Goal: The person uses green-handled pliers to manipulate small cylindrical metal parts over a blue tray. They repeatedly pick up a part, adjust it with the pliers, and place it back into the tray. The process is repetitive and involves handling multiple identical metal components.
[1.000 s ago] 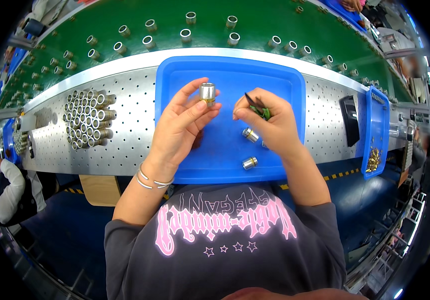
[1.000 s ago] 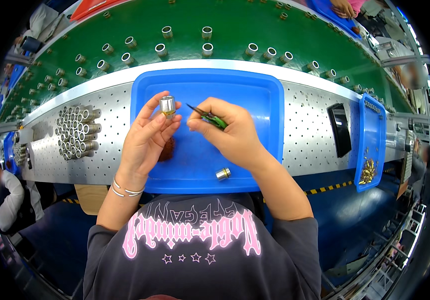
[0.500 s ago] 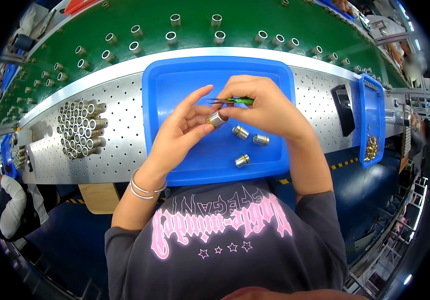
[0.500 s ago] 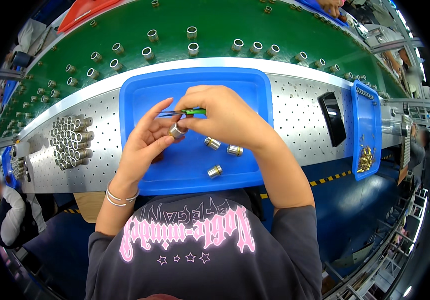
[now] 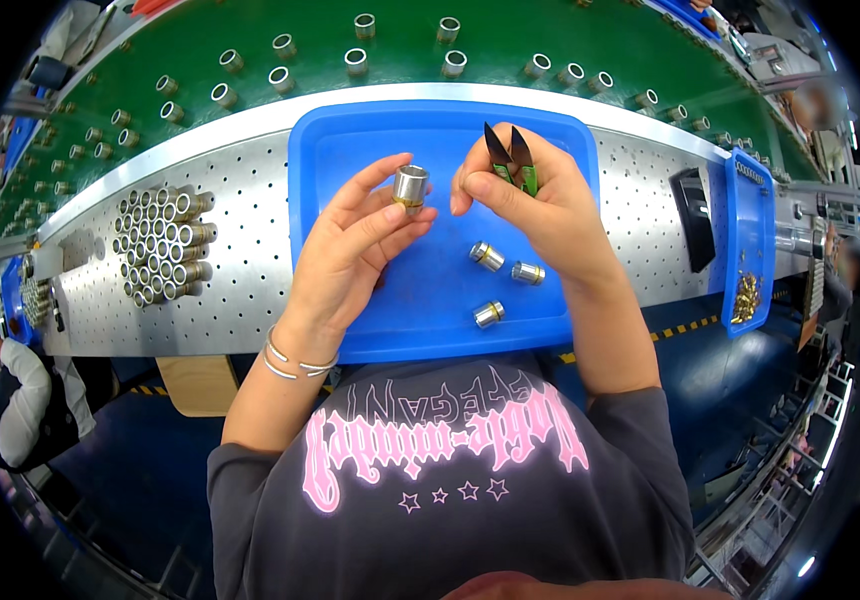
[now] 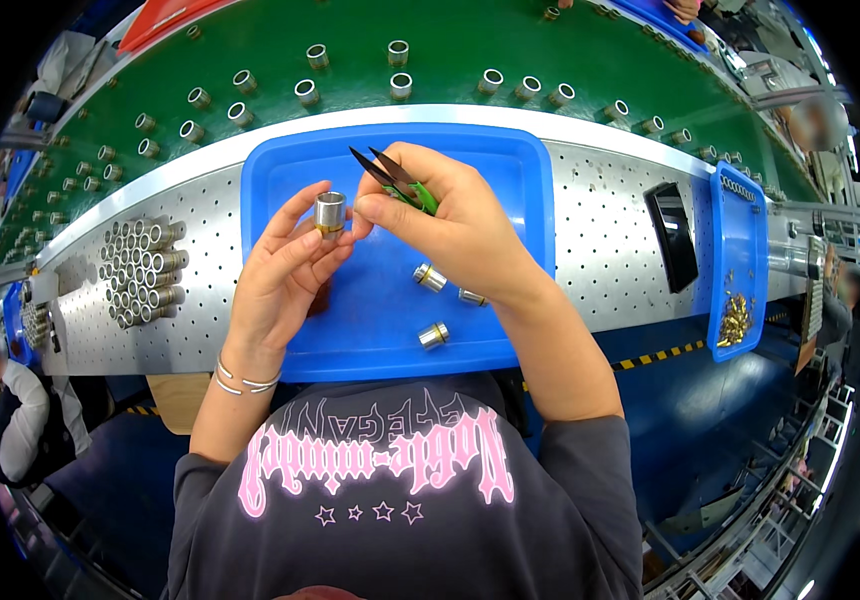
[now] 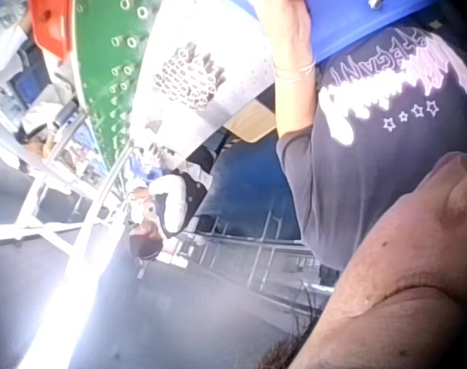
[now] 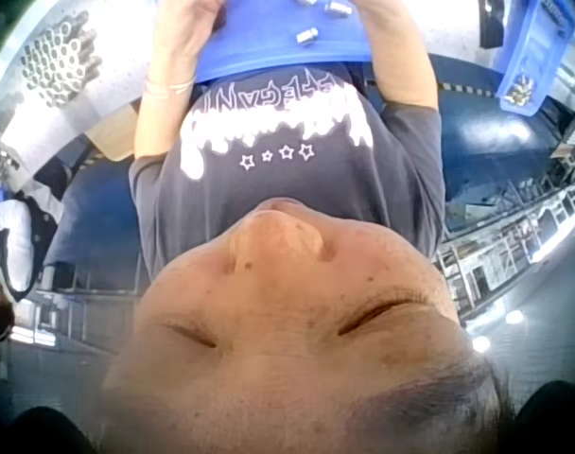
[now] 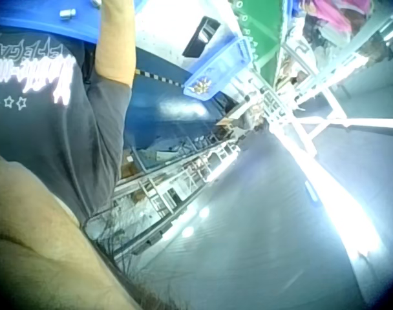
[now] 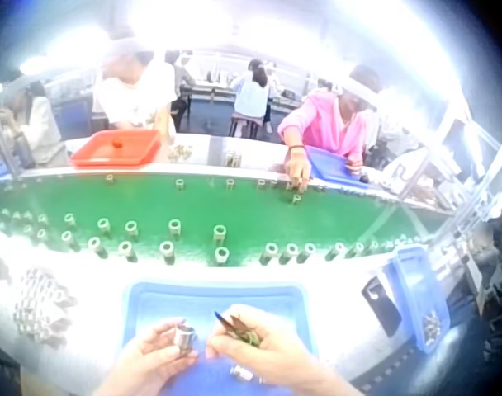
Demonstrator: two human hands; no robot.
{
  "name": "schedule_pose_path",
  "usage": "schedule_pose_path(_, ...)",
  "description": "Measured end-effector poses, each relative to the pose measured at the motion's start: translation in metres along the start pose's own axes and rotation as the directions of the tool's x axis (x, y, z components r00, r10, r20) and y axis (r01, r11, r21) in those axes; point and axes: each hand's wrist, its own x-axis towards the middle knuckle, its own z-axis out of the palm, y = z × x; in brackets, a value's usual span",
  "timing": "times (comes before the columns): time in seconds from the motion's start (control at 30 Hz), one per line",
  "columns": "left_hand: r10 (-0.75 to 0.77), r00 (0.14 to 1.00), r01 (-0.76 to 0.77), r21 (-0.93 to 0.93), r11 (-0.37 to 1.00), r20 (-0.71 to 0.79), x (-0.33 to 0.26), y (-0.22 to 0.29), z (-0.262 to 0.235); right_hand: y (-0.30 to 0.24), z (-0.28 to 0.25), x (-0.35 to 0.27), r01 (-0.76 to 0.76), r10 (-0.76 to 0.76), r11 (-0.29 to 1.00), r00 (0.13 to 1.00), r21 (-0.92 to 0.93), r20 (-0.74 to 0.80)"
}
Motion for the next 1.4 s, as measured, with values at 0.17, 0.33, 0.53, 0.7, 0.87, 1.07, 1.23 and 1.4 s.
schedule_pose_path(0.17,0.036,0.999,-0.035,0.083,0.996,-0.004,-0.001,-0.001,0.001,-0.006,0.006,0.004,0.003,-0.002,0.994,1.000,0.106,-0.011)
schedule_pose_path(0.33,0.110,0.993,-0.119,0.287,0.950,0.046,-0.002,-0.008,-0.003,-0.003,0.012,0.012,0.012,0.002,0.989,0.996,0.148,-0.091)
schedule_pose_path(0.53,0.099,0.991,-0.121,0.308,0.944,0.085,-0.005,-0.007,0.005,0.018,0.004,0.027,0.016,0.089,0.928,0.961,0.371,-0.263)
schedule_pose_path(0.7,0.067,0.996,-0.077,0.210,0.975,0.056,-0.005,-0.005,0.000,0.026,-0.010,0.023,0.089,0.151,0.840,0.909,0.535,-0.389)
schedule_pose_path(0.87,0.081,0.996,-0.078,0.116,0.990,-0.024,-0.002,-0.002,-0.001,0.014,-0.012,0.009,0.292,-0.173,0.821,0.946,0.490,-0.275)
schedule_pose_path(1.07,0.096,0.995,-0.096,0.066,0.993,0.001,-0.001,0.000,-0.001,0.000,-0.004,0.006,0.372,-0.306,0.791,0.928,0.485,-0.213)
schedule_pose_path(1.23,0.113,0.992,-0.105,0.115,0.988,-0.061,-0.002,0.000,-0.001,-0.008,-0.013,0.003,0.412,-0.365,0.820,0.911,0.397,-0.192)
schedule_pose_path(1.4,0.118,0.991,-0.108,0.130,0.986,-0.070,-0.002,-0.002,0.000,-0.012,-0.004,0.005,0.405,-0.376,0.836,0.914,0.371,-0.151)
